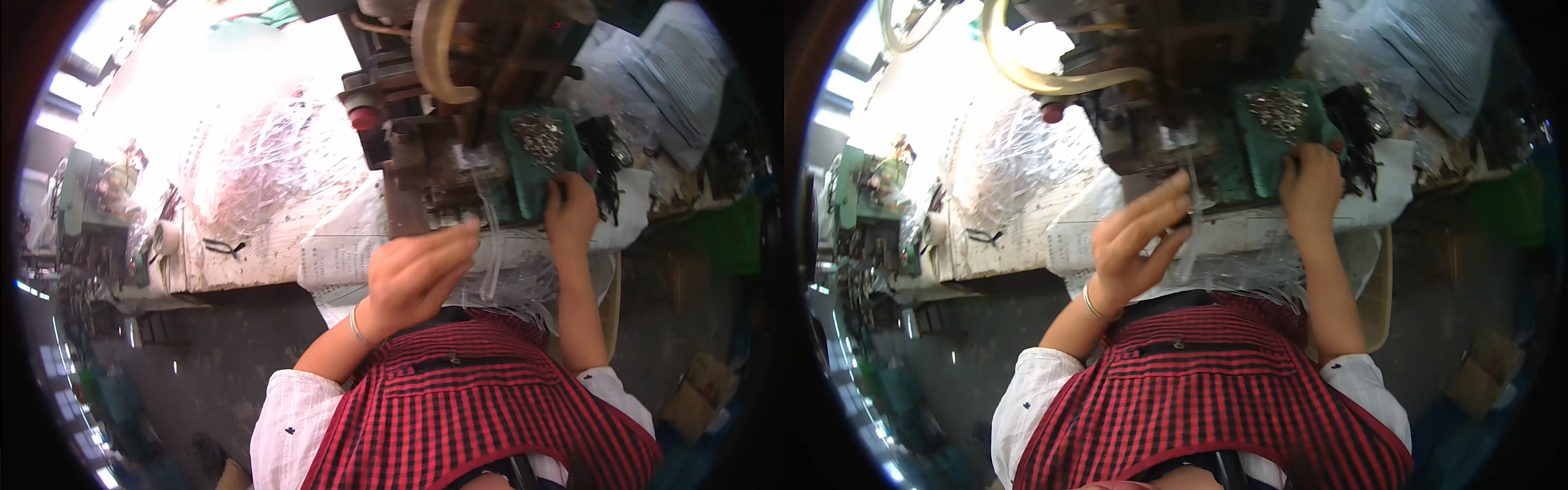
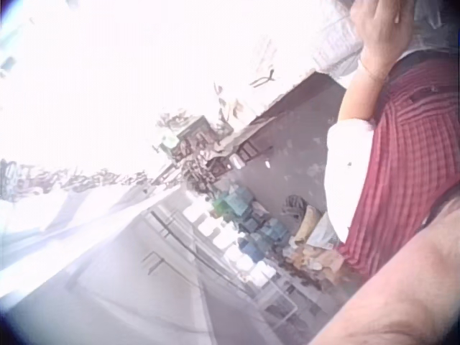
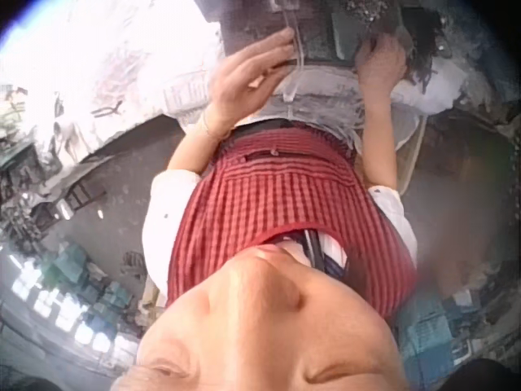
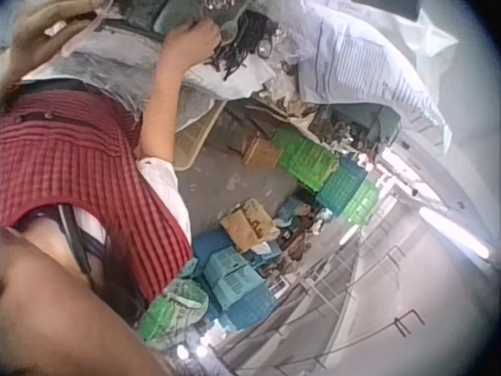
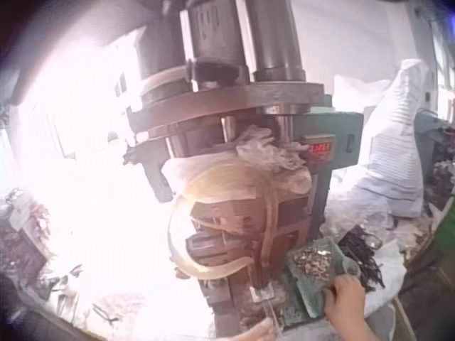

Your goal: The person repeatedly picks small metal fasteners from a green tray and places them into a press machine, then removes the assembled items. The person continues this cycle throughout the clip.

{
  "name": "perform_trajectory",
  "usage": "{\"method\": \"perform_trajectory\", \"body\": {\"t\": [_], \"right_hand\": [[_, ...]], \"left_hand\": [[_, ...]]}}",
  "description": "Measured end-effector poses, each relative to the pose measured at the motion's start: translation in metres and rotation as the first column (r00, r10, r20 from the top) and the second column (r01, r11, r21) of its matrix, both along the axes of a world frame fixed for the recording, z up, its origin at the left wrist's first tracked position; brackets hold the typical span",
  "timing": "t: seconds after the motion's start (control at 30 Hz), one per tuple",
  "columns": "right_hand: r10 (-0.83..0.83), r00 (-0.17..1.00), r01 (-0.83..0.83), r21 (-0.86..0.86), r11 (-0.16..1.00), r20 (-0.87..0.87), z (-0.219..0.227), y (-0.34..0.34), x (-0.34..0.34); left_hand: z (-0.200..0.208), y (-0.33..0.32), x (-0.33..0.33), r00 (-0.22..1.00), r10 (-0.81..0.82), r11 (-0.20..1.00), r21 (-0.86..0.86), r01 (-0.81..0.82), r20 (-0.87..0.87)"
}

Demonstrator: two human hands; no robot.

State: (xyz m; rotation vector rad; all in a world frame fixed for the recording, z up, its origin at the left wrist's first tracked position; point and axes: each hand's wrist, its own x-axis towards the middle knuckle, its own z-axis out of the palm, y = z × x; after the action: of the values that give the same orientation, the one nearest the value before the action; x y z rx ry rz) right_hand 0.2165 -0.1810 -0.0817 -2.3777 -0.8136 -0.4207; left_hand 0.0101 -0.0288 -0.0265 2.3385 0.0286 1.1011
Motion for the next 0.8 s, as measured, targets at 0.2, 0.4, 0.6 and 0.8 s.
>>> {"method": "perform_trajectory", "body": {"t": [0.2,0.4,0.6,0.8], "right_hand": [[0.057,0.967,0.045,0.384,0.922,-0.249,-0.036,-0.026,0.027],[0.167,0.965,-0.069,0.419,0.906,-0.201,-0.012,0.014,0.019],[0.016,0.999,-0.006,0.32,0.947,-0.027,-0.027,-0.038,0.025],[0.096,0.984,-0.026,0.408,0.913,-0.151,-0.001,-0.05,0.003]], "left_hand": [[0.028,0.052,-0.056,0.836,0.533,0.832,0.1,-0.546,0.128],[-0.047,0.166,-0.028,0.584,0.739,0.642,0.614,-0.46,-0.336],[-0.086,0.183,-0.025,0.716,0.673,0.706,0.448,-0.548,-0.185],[-0.034,0.126,-0.028,0.901,0.434,0.758,-0.528,-0.382,-0.029]]}}
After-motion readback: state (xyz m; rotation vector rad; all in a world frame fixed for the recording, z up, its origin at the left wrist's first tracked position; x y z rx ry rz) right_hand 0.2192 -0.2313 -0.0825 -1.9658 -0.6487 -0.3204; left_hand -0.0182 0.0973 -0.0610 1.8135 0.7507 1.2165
